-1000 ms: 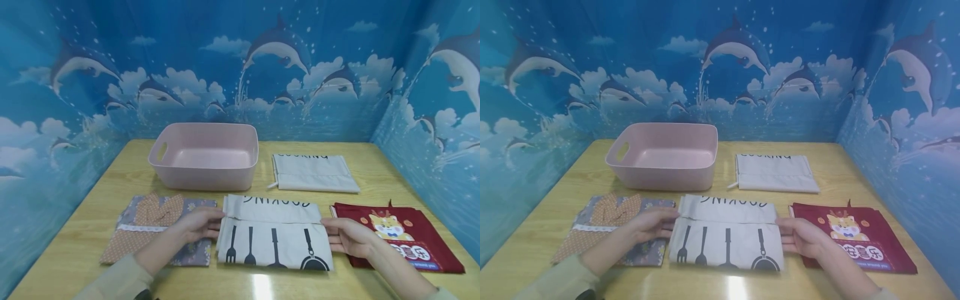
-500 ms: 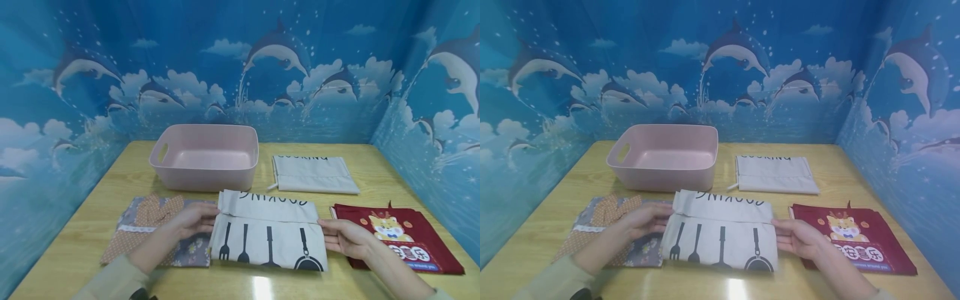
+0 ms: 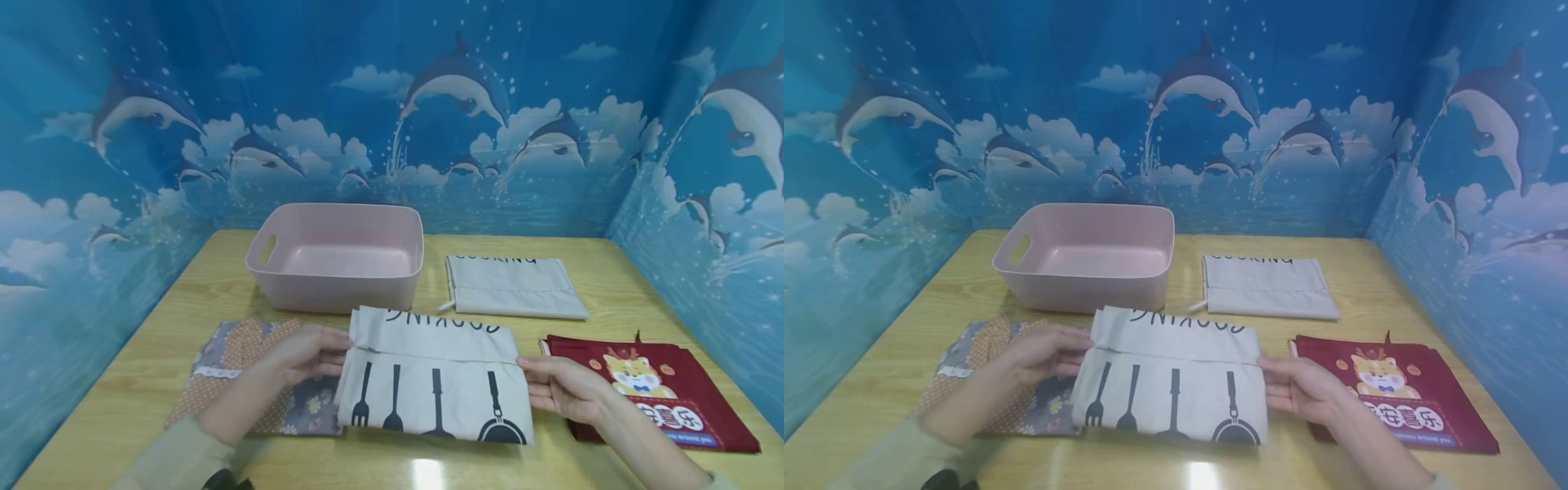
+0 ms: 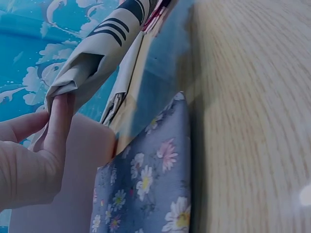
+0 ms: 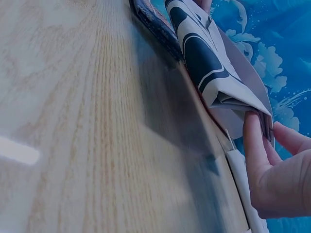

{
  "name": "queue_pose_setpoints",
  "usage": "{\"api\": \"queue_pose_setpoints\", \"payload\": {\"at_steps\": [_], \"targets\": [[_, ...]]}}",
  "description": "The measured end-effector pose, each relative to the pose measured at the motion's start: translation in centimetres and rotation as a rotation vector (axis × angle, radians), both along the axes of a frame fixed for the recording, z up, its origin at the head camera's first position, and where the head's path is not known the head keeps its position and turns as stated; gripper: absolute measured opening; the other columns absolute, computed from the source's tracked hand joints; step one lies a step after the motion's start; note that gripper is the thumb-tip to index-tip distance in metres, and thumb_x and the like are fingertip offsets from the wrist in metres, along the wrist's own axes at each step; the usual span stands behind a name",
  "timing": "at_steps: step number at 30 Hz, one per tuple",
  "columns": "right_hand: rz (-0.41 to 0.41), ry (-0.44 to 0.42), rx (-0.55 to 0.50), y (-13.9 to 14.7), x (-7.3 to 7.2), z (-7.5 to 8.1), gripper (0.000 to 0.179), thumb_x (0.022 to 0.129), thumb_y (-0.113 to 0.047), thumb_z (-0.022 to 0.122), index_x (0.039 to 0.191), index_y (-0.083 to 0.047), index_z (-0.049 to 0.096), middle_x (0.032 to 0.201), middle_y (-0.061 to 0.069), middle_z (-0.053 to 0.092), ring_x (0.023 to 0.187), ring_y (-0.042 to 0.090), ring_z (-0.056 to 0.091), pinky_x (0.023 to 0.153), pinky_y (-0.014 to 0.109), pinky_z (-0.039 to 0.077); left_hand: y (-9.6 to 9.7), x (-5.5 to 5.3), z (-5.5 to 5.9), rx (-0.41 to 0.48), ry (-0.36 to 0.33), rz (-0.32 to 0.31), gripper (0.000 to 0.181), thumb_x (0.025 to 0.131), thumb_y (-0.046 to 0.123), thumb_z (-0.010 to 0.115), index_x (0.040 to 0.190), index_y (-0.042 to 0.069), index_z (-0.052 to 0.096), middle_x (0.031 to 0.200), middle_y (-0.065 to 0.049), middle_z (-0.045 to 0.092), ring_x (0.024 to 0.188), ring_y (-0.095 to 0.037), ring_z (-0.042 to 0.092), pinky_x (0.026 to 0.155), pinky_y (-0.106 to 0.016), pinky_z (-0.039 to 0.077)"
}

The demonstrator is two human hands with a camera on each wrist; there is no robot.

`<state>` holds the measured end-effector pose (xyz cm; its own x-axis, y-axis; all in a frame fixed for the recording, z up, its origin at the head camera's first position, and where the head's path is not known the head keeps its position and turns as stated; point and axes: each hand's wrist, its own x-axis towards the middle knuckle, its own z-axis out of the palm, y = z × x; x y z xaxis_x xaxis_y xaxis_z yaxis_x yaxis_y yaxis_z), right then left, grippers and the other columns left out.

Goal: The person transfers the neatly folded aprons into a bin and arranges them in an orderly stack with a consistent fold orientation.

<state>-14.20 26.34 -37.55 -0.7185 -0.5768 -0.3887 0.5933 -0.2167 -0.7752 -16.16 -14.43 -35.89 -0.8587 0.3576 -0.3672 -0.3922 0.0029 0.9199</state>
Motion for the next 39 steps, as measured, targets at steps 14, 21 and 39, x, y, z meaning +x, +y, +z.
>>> {"api": "queue_pose_setpoints", "payload": {"at_steps": [14,21,39], "targets": [[0.024,0.122,-0.024,-0.6,-0.6,3.1,0.029,0.100,-0.010,0.038,0.101,-0.008,0.067,0.102,0.010,0.068,0.095,0.024,0.065,0.085,0.035,0.051,-0.7,-0.1,2.9,0.048,0.054,-0.026,0.013,0.088,0.001,0.055,0.095,-0.002,0.065,0.075,-0.006,0.068,0.068,-0.015,0.066,0.068,-0.030,0.056],[0.033,0.150,-0.044,-1.2,-1.1,4.8,0.030,0.100,-0.010,0.039,0.103,-0.008,0.069,0.103,0.009,0.068,0.094,0.023,0.065,0.085,0.034,0.051,-1.4,-0.3,4.9,0.066,0.116,-0.026,0.012,0.089,0.001,0.055,0.090,0.002,0.066,0.076,-0.006,0.068,0.070,-0.015,0.067,0.068,-0.030,0.056],[-0.043,0.153,-0.006,-4.1,-3.5,7.1,0.025,0.099,-0.010,0.043,0.099,-0.008,0.068,0.098,0.009,0.069,0.089,0.020,0.066,0.081,0.031,0.053,-3.9,-1.9,6.8,0.029,0.152,-0.022,0.015,0.093,0.007,0.052,0.093,0.008,0.067,0.081,-0.004,0.069,0.075,-0.014,0.067,0.071,-0.029,0.056]]}}
